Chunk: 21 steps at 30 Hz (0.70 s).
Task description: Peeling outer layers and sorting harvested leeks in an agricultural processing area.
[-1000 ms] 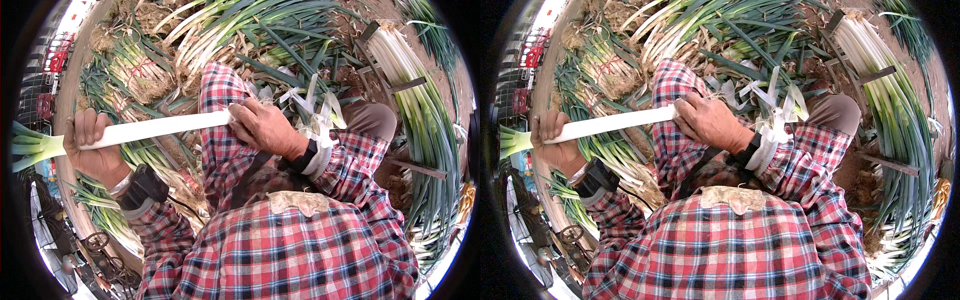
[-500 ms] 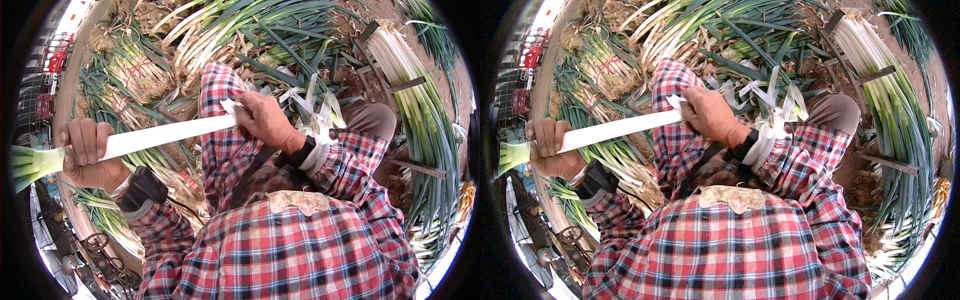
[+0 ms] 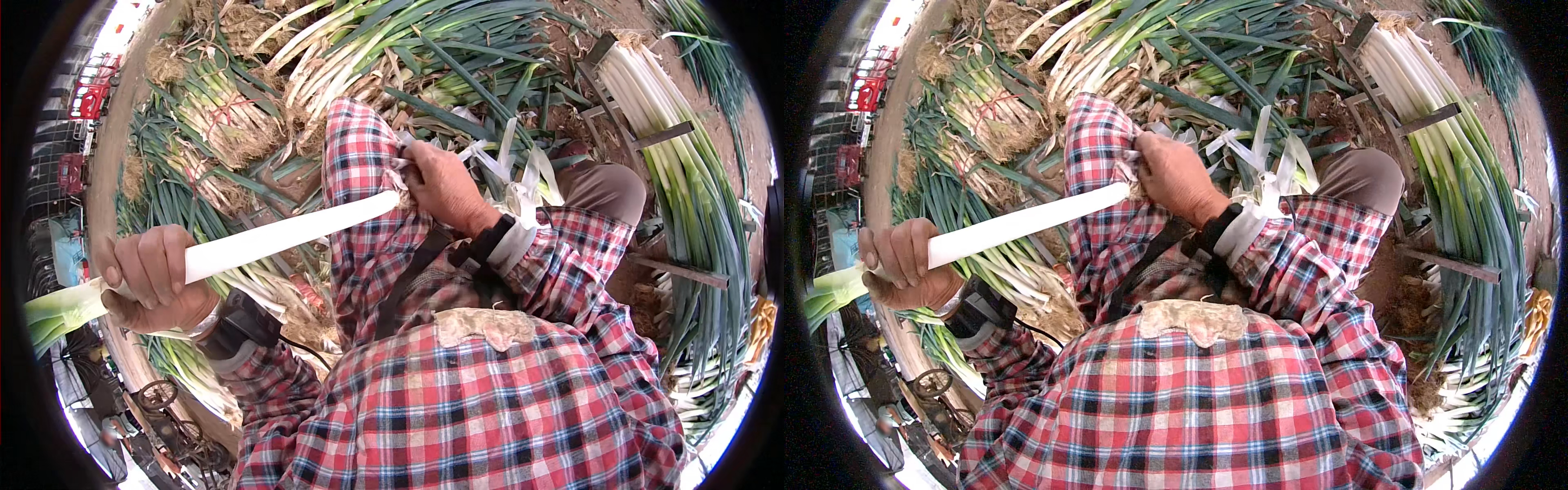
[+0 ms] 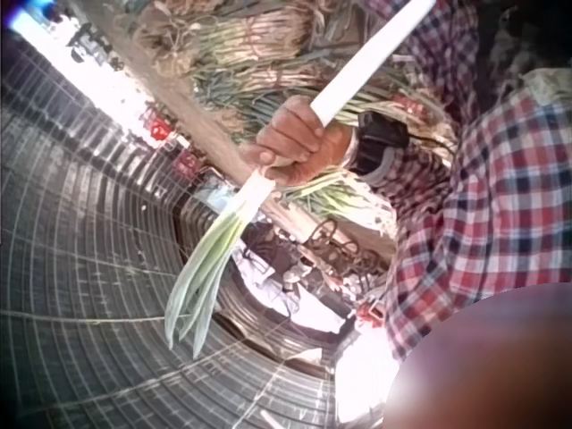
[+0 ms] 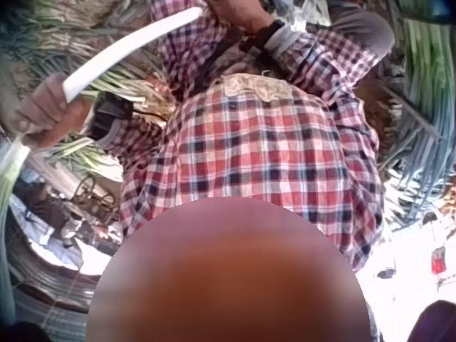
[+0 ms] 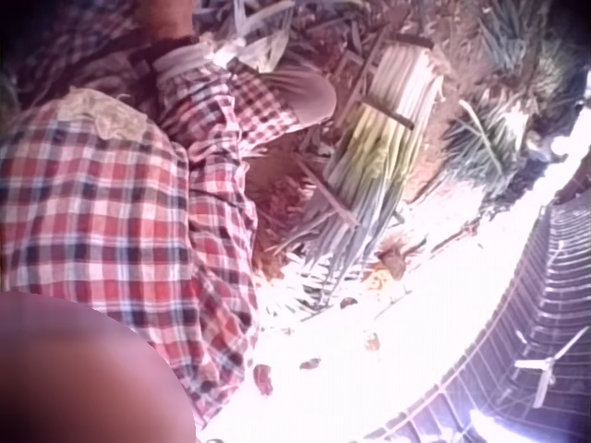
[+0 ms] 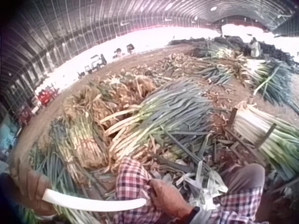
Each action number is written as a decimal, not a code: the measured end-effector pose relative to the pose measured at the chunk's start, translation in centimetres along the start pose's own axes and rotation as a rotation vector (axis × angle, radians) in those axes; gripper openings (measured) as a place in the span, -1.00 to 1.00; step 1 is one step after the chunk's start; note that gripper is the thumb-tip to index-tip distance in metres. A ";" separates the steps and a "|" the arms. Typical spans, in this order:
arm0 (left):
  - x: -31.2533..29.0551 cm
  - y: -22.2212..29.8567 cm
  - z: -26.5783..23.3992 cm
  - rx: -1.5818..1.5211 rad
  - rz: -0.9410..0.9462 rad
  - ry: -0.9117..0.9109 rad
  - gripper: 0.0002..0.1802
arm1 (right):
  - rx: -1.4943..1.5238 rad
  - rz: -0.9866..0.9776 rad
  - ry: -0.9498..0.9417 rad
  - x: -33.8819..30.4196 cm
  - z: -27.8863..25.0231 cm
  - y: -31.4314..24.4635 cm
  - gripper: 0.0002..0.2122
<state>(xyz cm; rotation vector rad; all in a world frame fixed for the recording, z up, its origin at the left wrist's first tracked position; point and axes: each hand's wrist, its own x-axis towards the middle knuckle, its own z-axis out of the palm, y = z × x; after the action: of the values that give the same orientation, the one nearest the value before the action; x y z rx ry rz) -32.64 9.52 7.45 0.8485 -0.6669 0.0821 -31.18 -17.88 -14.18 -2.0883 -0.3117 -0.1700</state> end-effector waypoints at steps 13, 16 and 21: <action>0.8 0.9 -2.8 0.065 0.082 -0.183 -0.88 | 0.149 -0.367 -0.204 0.4 -2.5 -4.1 -0.80; 1.4 -1.6 -4.6 -0.088 0.000 -0.225 -0.81 | 0.130 -0.277 -0.199 -0.6 -2.7 -2.6 -0.86; 0.5 -1.6 -1.5 -0.103 -0.007 -0.014 -0.86 | 0.098 -0.168 -0.183 -1.9 -1.8 -2.3 -0.88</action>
<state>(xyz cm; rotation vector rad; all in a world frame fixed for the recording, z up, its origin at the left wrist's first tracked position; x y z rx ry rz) -30.97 9.43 5.92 0.7530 -0.6757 0.0356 -33.66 -18.60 -11.82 -1.9840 -0.5961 -0.0617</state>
